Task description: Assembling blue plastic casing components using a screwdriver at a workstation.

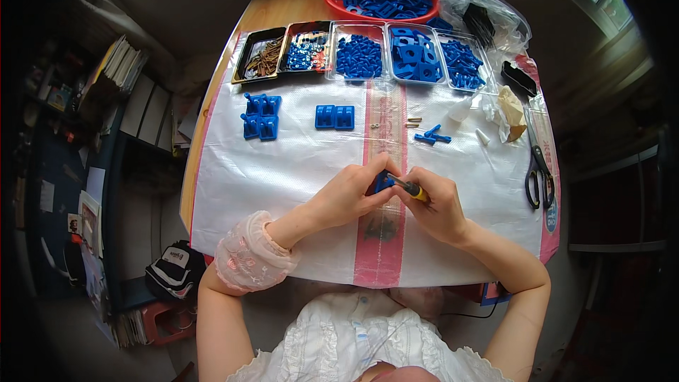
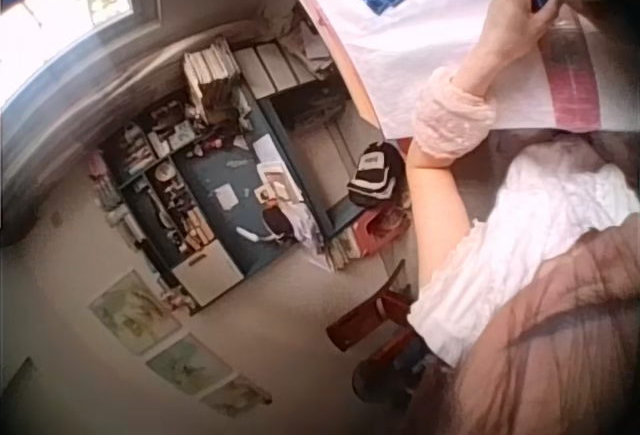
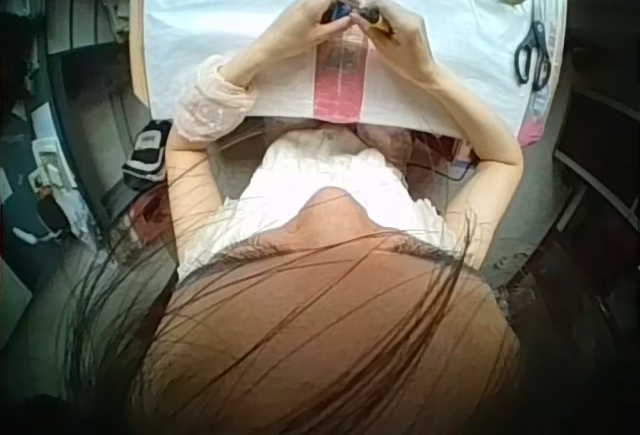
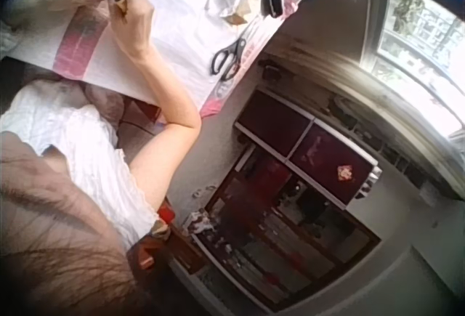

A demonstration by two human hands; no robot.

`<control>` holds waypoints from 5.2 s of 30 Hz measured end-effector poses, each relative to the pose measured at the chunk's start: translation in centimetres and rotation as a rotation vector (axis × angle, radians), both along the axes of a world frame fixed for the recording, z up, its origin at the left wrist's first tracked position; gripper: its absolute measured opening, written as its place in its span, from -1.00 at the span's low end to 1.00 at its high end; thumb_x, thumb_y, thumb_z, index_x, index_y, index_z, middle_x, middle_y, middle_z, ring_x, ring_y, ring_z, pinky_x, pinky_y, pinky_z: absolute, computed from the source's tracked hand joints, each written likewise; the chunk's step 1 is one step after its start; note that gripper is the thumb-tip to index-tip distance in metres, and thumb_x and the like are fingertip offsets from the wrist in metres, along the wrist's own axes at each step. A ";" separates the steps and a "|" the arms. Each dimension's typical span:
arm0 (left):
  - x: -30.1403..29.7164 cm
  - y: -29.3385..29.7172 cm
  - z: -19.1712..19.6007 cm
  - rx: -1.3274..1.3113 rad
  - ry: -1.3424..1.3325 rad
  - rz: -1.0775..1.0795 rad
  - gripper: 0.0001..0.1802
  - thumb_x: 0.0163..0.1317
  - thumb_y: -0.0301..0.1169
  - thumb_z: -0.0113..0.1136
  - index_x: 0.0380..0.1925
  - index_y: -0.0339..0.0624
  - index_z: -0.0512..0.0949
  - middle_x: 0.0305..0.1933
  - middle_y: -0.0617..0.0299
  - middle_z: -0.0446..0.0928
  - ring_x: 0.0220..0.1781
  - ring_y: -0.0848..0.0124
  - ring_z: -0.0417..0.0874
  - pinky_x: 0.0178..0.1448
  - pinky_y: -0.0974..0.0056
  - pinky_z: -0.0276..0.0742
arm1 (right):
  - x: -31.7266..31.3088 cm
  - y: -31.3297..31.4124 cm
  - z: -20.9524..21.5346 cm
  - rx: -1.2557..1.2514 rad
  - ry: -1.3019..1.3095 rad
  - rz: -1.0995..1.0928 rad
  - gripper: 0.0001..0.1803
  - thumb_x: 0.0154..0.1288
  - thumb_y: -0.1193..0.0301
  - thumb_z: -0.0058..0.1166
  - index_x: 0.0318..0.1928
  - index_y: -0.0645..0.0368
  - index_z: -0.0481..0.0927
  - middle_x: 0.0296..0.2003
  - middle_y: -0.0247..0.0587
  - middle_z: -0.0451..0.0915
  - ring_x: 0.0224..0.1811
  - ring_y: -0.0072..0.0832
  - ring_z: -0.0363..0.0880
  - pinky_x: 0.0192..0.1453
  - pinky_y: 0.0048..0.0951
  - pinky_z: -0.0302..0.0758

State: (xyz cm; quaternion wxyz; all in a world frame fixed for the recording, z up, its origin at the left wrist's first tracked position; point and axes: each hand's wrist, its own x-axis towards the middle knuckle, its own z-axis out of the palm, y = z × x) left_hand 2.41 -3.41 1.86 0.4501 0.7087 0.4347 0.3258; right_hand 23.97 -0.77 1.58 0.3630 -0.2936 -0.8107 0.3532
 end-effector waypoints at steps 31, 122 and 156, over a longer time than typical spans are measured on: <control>1.2 -0.7 -0.3 0.277 0.059 0.036 -0.81 0.07 -0.59 0.45 -0.27 -0.22 0.72 -0.10 0.22 0.57 -0.27 0.37 0.65 -0.19 0.28 0.63 | 0.9 -0.7 0.0 0.105 -0.081 0.139 -0.66 0.04 0.67 0.31 -0.16 0.20 0.52 -0.33 -0.07 0.61 -0.34 -0.04 0.66 -0.30 -0.16 0.57; -5.8 6.7 1.7 0.490 0.774 0.236 -0.55 0.15 -0.43 0.47 0.07 -0.21 0.64 0.04 0.14 0.67 0.09 0.14 0.57 0.26 0.12 0.52 | 1.1 1.5 -0.8 -0.102 0.063 -0.031 -0.79 0.31 0.65 0.23 -0.06 0.23 0.61 -0.45 -0.19 0.56 -0.48 -0.50 0.48 -0.38 -0.44 0.39; -4.1 2.4 2.2 0.161 0.335 0.076 -0.61 0.17 -0.51 0.43 0.03 -0.14 0.66 -0.05 0.11 0.66 -0.02 0.16 0.70 0.09 0.16 0.64 | 2.5 5.6 -0.9 0.147 -0.334 -0.327 -0.87 0.18 0.50 0.39 -0.24 0.14 0.71 -0.33 -0.18 0.70 -0.39 -0.28 0.71 -0.30 -0.28 0.57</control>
